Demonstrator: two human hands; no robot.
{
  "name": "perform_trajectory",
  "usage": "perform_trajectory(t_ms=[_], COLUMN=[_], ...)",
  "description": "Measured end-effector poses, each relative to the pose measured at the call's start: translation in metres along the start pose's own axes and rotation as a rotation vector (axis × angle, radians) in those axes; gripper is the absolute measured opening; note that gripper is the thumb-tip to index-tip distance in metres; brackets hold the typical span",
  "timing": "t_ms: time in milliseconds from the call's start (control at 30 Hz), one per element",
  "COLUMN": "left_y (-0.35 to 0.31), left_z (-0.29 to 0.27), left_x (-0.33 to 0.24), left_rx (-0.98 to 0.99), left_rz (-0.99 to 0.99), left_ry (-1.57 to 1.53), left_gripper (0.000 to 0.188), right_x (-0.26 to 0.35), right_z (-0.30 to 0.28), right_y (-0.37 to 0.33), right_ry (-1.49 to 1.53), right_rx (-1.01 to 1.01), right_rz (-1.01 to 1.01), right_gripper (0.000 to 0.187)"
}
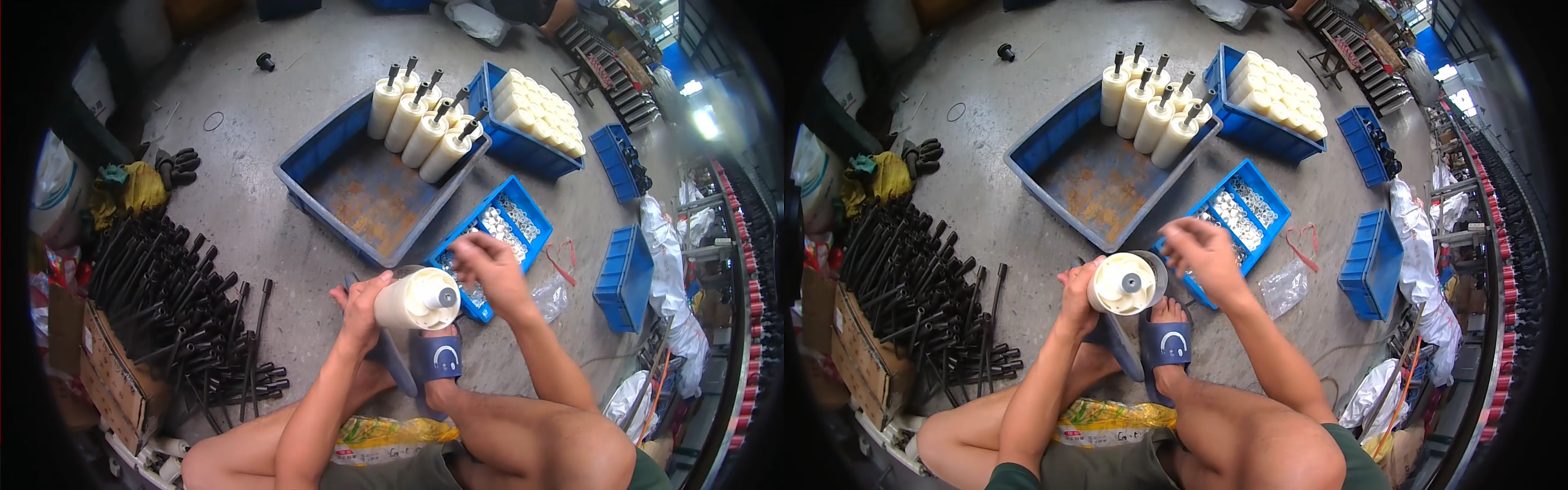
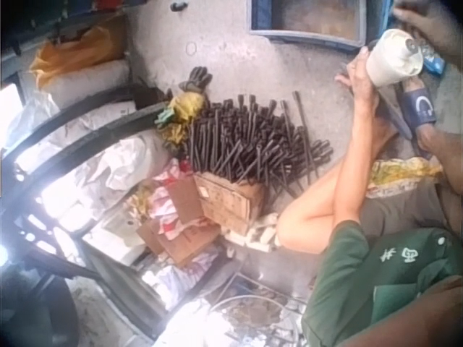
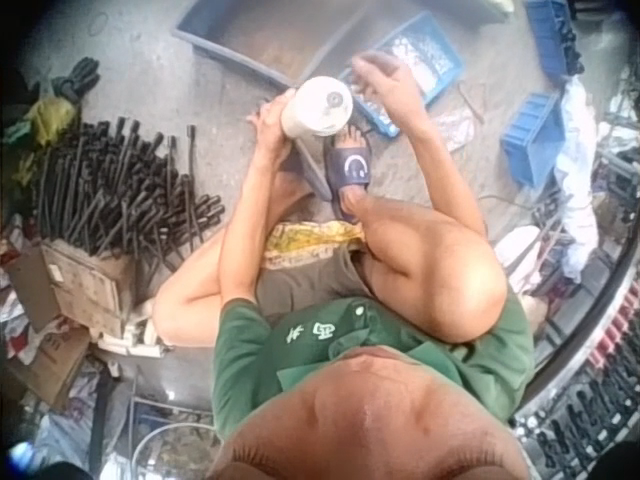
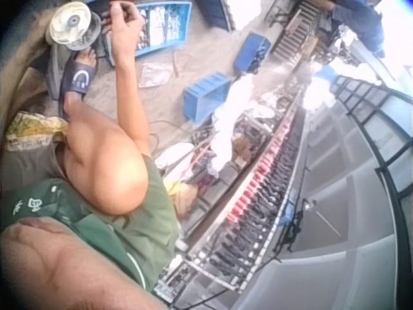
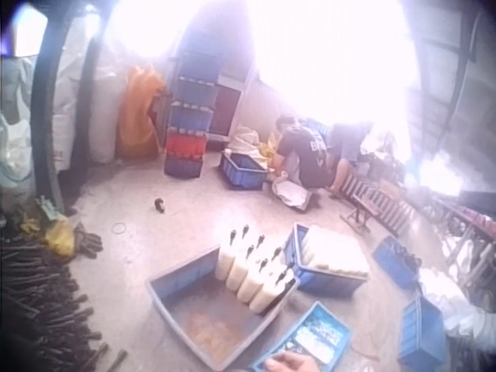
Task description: The person assembles white cylindrical industrial components by hand, inserting a metal rod into the center of each cylinder and then screwing a small metal nut onto the threaded end of the rod.
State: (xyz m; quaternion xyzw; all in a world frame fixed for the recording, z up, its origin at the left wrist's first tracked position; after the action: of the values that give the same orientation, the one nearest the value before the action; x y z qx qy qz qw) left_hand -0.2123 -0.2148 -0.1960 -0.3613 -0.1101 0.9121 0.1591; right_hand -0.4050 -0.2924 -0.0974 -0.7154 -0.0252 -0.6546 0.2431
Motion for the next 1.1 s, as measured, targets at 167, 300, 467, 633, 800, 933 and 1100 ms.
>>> perform_trajectory(t_ms=[167, 300, 467, 633, 800, 933, 1100], left_y=[0.006, 0.007, 0.007, 0.016, 0.003, -0.011, -0.011], left_z=[-0.008, 0.001, -0.021, -0.026, -0.003, 0.025, 0.016], left_x=[0.011, 0.008, 0.017, 0.028, -0.002, -0.024, -0.017], left_rx=[-0.093, -0.089, -0.129, -0.162, -0.082, -0.05, 0.016], left_rz=[0.047, 0.04, 0.024, 0.055, -0.004, -0.193, -0.236], left_ry=[-0.106, -0.16, -0.133, 0.019, 0.106, 0.056, 0.098], left_gripper=[0.031, 0.029, 0.029, 0.024, 0.042, 0.052, 0.06], right_x=[-0.114, -0.22, -0.206, -0.063, 0.03, 0.106, 0.13], right_z=[0.031, 0.024, 0.04, 0.027, 0.005, 0.007, 0.023], right_y=[0.027, 0.054, 0.061, 0.025, -0.002, -0.03, -0.038], right_ry=[-1.059, -1.247, -1.152, -0.971, -0.686, -0.697, -0.763], right_rx=[0.309, 0.369, 0.468, 0.292, 0.138, 0.144, 0.225], right_rz=[-0.235, -0.367, -0.23, -0.194, -0.302, -0.542, -0.67], right_gripper=[0.012, 0.01, 0.016, 0.016, 0.014, 0.014, 0.017])
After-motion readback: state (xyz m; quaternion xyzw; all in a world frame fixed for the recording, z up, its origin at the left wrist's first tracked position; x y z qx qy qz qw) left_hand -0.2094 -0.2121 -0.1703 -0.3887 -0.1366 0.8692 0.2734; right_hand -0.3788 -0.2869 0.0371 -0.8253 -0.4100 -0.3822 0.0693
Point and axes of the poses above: each hand's wrist, its own y-axis towards the middle knuckle, its own z-axis out of the palm, x = y × z, the point moved 3 cm from there along y, towards the middle knuckle, and after that the axes turned 9 degrees about x, right-handed, at the moved point
